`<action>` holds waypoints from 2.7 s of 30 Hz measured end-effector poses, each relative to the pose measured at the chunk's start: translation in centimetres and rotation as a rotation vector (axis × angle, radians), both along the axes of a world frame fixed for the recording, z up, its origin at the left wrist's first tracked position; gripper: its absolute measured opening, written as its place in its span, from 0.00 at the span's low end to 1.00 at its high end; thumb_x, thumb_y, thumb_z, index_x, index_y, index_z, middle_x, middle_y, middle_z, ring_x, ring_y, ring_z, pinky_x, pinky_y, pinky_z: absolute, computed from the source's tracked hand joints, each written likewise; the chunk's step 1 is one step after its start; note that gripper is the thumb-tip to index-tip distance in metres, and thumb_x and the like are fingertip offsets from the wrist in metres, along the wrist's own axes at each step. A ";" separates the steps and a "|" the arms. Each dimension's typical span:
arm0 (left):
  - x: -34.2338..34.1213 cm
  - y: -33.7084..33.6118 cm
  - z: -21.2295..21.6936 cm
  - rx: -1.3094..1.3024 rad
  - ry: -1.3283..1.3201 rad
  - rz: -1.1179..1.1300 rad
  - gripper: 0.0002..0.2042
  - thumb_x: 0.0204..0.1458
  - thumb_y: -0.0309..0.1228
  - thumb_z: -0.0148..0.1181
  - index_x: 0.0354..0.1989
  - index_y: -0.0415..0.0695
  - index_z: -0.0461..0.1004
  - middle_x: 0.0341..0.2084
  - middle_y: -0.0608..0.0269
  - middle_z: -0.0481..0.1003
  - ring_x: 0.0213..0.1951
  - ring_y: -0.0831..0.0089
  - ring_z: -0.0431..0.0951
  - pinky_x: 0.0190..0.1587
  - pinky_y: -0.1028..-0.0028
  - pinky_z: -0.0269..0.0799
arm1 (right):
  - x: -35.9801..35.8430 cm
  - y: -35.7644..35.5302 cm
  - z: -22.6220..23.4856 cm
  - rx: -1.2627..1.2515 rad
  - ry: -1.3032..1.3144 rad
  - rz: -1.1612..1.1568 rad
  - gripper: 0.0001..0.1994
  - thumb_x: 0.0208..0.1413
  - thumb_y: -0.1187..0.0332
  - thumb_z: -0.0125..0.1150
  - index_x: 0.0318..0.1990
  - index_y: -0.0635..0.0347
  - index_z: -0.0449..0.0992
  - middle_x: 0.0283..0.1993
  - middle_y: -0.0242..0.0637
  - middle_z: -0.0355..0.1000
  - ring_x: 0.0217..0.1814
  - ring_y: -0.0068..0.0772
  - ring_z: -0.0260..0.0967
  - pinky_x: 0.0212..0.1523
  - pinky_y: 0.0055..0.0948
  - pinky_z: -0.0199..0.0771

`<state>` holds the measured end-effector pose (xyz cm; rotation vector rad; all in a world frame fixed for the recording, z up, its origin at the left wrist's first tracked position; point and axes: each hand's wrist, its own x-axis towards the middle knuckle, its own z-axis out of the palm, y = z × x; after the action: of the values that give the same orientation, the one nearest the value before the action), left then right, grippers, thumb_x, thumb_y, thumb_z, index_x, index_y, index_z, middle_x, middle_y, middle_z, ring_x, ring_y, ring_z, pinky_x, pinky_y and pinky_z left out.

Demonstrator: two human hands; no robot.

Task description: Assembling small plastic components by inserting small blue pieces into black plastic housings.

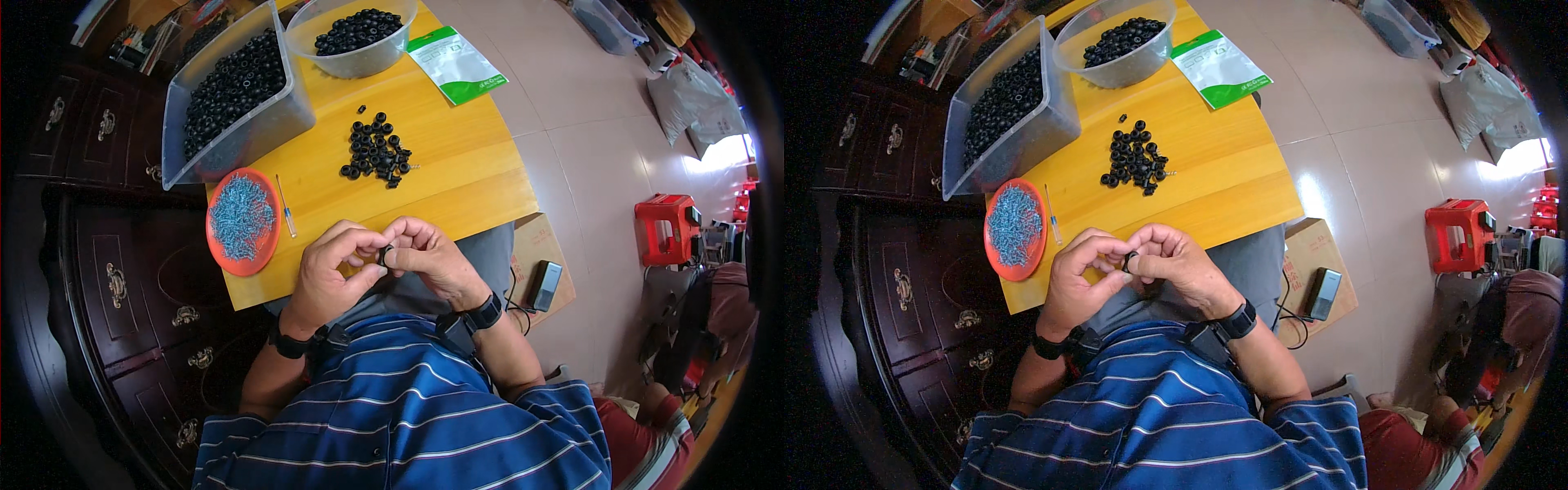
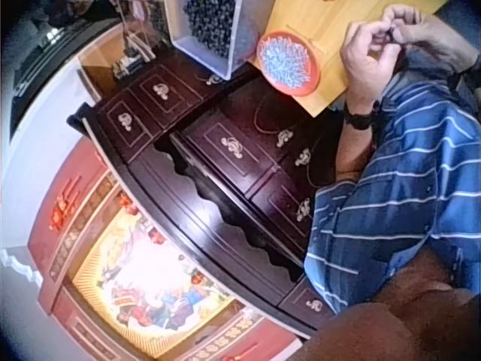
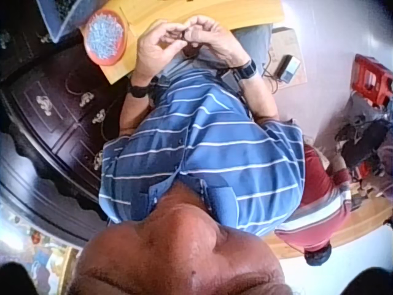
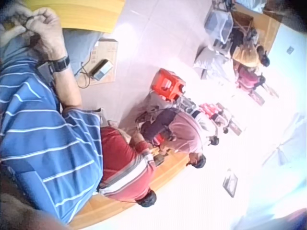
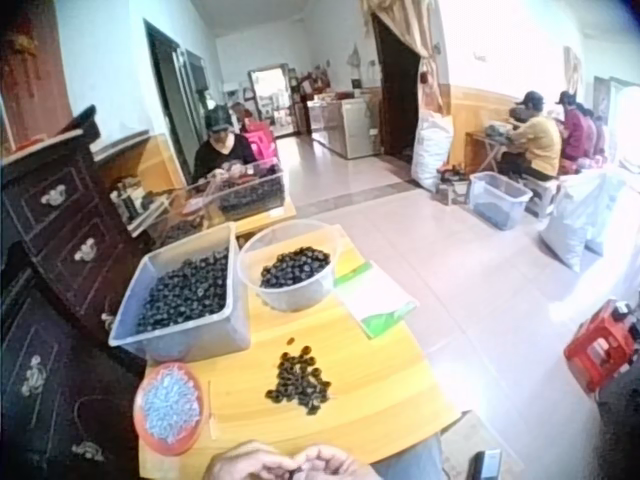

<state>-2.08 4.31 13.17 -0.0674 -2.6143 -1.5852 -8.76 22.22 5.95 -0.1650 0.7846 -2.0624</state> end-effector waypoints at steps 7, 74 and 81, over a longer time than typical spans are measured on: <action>-0.2 -0.9 0.5 0.047 -0.129 -0.169 0.21 0.44 0.15 0.69 0.51 0.39 0.80 0.36 0.64 0.75 0.35 0.78 0.76 0.37 0.79 0.73 | -0.4 0.2 -0.2 -0.061 0.039 0.076 0.13 0.58 0.75 0.69 0.46 0.57 0.71 0.34 0.27 0.76 0.36 0.19 0.74 0.37 0.20 0.74; -0.8 -0.9 0.5 -0.112 0.079 -0.116 0.13 0.45 0.22 0.74 0.40 0.39 0.81 0.29 0.61 0.77 0.29 0.70 0.78 0.33 0.73 0.74 | -0.4 0.1 1.1 0.124 0.123 0.123 0.13 0.68 0.59 0.61 0.42 0.61 0.79 0.33 0.25 0.73 0.32 0.14 0.64 0.35 0.16 0.66; -0.7 -1.3 0.1 -0.119 0.088 -0.136 0.13 0.45 0.23 0.75 0.40 0.40 0.80 0.27 0.60 0.75 0.28 0.67 0.77 0.31 0.71 0.73 | -0.3 0.1 0.6 0.082 0.087 0.145 0.14 0.68 0.58 0.61 0.43 0.61 0.79 0.34 0.26 0.74 0.32 0.14 0.65 0.36 0.16 0.67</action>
<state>-2.74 3.03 13.27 -0.3214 -2.6841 -1.4267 -9.10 22.33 6.53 -0.2596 0.8827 -1.8939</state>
